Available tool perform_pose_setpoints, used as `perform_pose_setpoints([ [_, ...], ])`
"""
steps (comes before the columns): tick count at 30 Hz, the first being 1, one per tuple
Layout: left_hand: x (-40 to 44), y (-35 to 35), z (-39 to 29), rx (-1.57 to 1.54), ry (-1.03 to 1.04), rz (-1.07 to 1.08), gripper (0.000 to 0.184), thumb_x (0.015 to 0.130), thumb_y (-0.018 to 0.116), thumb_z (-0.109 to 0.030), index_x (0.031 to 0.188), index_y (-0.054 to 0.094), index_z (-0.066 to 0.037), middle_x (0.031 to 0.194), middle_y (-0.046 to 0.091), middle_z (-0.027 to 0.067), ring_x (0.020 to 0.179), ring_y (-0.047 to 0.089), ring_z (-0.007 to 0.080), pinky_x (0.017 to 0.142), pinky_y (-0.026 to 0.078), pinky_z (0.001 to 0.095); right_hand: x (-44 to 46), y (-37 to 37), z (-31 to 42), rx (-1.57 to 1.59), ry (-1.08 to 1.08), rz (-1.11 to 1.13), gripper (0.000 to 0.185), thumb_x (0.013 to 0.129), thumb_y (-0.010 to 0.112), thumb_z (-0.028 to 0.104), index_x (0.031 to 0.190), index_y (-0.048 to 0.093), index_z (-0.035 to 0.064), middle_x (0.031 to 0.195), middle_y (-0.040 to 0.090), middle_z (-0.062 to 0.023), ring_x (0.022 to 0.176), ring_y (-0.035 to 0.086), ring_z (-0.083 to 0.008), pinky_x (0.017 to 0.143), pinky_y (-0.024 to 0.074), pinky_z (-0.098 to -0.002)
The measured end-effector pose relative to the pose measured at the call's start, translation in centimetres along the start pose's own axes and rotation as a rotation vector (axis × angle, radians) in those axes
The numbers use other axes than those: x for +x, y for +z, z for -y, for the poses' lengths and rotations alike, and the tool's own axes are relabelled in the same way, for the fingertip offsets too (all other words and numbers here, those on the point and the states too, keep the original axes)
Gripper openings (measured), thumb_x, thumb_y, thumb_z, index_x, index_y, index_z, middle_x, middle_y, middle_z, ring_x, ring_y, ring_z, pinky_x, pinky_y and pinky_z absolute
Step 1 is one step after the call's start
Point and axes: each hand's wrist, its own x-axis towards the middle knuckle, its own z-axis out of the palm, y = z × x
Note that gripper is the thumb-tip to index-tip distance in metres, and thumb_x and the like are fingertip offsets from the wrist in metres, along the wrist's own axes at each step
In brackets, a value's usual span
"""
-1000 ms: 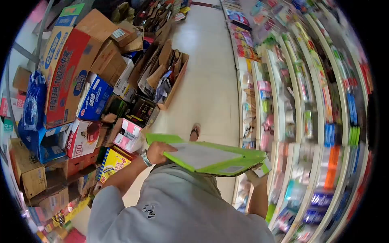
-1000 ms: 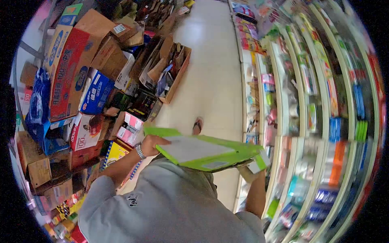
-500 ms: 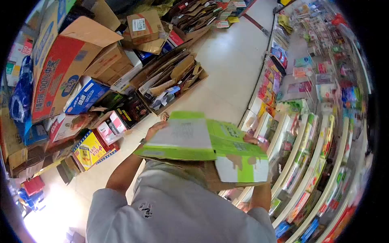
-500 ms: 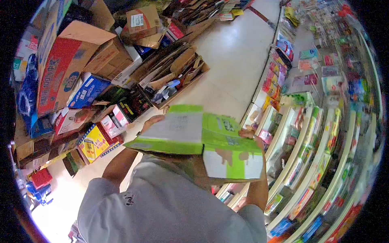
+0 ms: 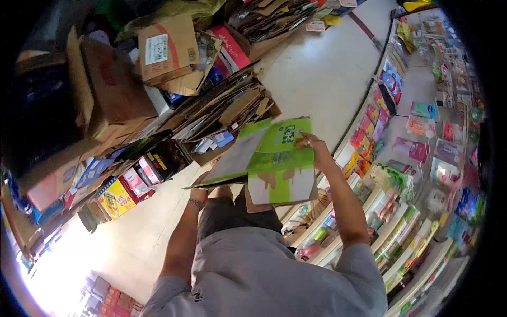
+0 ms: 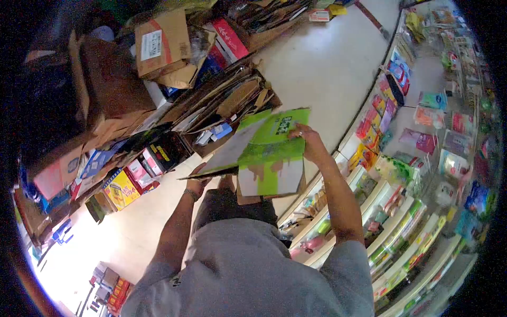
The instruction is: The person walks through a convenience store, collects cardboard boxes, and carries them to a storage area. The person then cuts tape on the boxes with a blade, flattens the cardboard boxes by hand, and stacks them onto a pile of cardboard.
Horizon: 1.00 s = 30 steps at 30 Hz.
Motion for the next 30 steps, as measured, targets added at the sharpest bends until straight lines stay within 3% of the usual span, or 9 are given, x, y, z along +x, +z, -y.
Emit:
perform_pose_setpoints([
  [4,4.8,1.0,2.4,0.36,0.258,0.071,0.051,0.089,0.063,-0.007,0.137,0.046,-0.007,0.124,0.059,0.0093,0.111,0.059,0.0195,0.089,0.053,0.0298,6.6,-2.9,-1.7,-0.227,-0.116,0.112,0.021,0.077,0.07,0.011,0.098,0.067,0.0101,0.108,0.067,-0.0106,0.119,0.055,-0.0352,0.099,0.0465,-0.0436],
  [5,6.5,0.6,3.8,0.605,0.417,0.057,0.048,0.09,0.06,-0.006,0.136,0.047,-0.007,0.123,0.059,0.0095,0.11,0.059,0.0183,0.089,0.053,0.0298,7.8,-3.6,-1.6,0.186,0.172,0.083,0.021,0.076,0.072,0.009,0.096,0.068,0.0063,0.116,0.063,-0.0114,0.124,0.051,-0.0307,0.1,0.045,-0.0416],
  [10,9.1,2.4,1.4,-0.316,0.123,-0.178,0.026,0.092,0.053,-0.006,0.118,0.057,-0.008,0.112,0.062,0.007,0.099,0.061,0.0173,0.08,0.053,0.0277,12.3,-4.9,-2.0,0.251,0.113,0.137,0.023,0.076,0.072,0.012,0.097,0.068,0.0054,0.115,0.064,-0.0058,0.118,0.054,-0.0263,0.103,0.0443,-0.0443],
  [17,4.5,-8.3,2.0,0.21,0.262,-0.459,0.024,0.098,0.049,-0.011,0.12,0.051,-0.003,0.116,0.057,0.0133,0.105,0.057,0.0245,0.092,0.05,0.0364,12.8,9.2,-11.3,0.095,-0.194,0.241,0.017,0.083,0.068,0.021,0.099,0.071,0.0143,0.12,0.063,-0.007,0.126,0.047,-0.0283,0.115,0.024,-0.0427],
  [21,2.3,-12.4,2.6,0.065,0.215,-0.509,0.023,0.096,0.052,-0.01,0.115,0.056,0.001,0.114,0.06,0.015,0.103,0.06,0.0251,0.09,0.053,0.0361,13.2,15.0,-14.3,-0.111,-0.2,0.239,0.024,0.08,0.075,0.019,0.102,0.071,0.0119,0.119,0.064,-0.0116,0.126,0.048,-0.0327,0.109,0.034,-0.0461],
  [24,3.8,-10.3,2.5,0.263,0.202,-0.41,0.028,0.091,0.061,-0.007,0.117,0.057,0.002,0.112,0.061,0.013,0.102,0.06,0.023,0.09,0.053,0.0349,13.9,16.1,-20.0,-0.002,-0.094,0.186,0.026,0.081,0.074,0.019,0.104,0.07,0.008,0.12,0.064,-0.0112,0.124,0.049,-0.0295,0.102,0.0416,-0.0422],
  [25,5.2,-8.1,1.6,0.173,0.132,-0.402,0.032,0.088,0.065,-0.006,0.119,0.057,0.002,0.112,0.061,0.0121,0.103,0.06,0.0217,0.09,0.052,0.034,14.5,14.3,-21.1,0.386,0.25,0.169,0.028,0.082,0.073,0.019,0.107,0.068,0.0068,0.121,0.063,-0.0102,0.12,0.052,-0.0269,0.097,0.0444,-0.0406],
  [28,10.0,-4.9,1.5,0.933,0.289,-0.243,0.036,0.092,0.063,-0.016,0.122,0.055,0.001,0.119,0.059,0.0132,0.108,0.057,0.0225,0.093,0.051,0.0334,15.5,11.6,-23.9,0.651,0.672,-0.186,0.023,0.09,0.062,0.02,0.111,0.065,0.0119,0.11,0.065,-0.0024,0.095,0.062,-0.0178,0.08,0.0513,-0.0363],
  [30,13.7,-4.9,4.0,0.329,0.203,-0.293,0.034,0.093,0.06,-0.018,0.122,0.055,0.0,0.125,0.056,0.0146,0.111,0.057,0.0242,0.095,0.051,0.0339,15.1,11.7,-25.0,0.919,0.689,-0.257,0.025,0.091,0.062,0.019,0.114,0.063,0.0084,0.106,0.065,-0.0034,0.09,0.063,-0.017,0.077,0.0518,-0.0332],
])
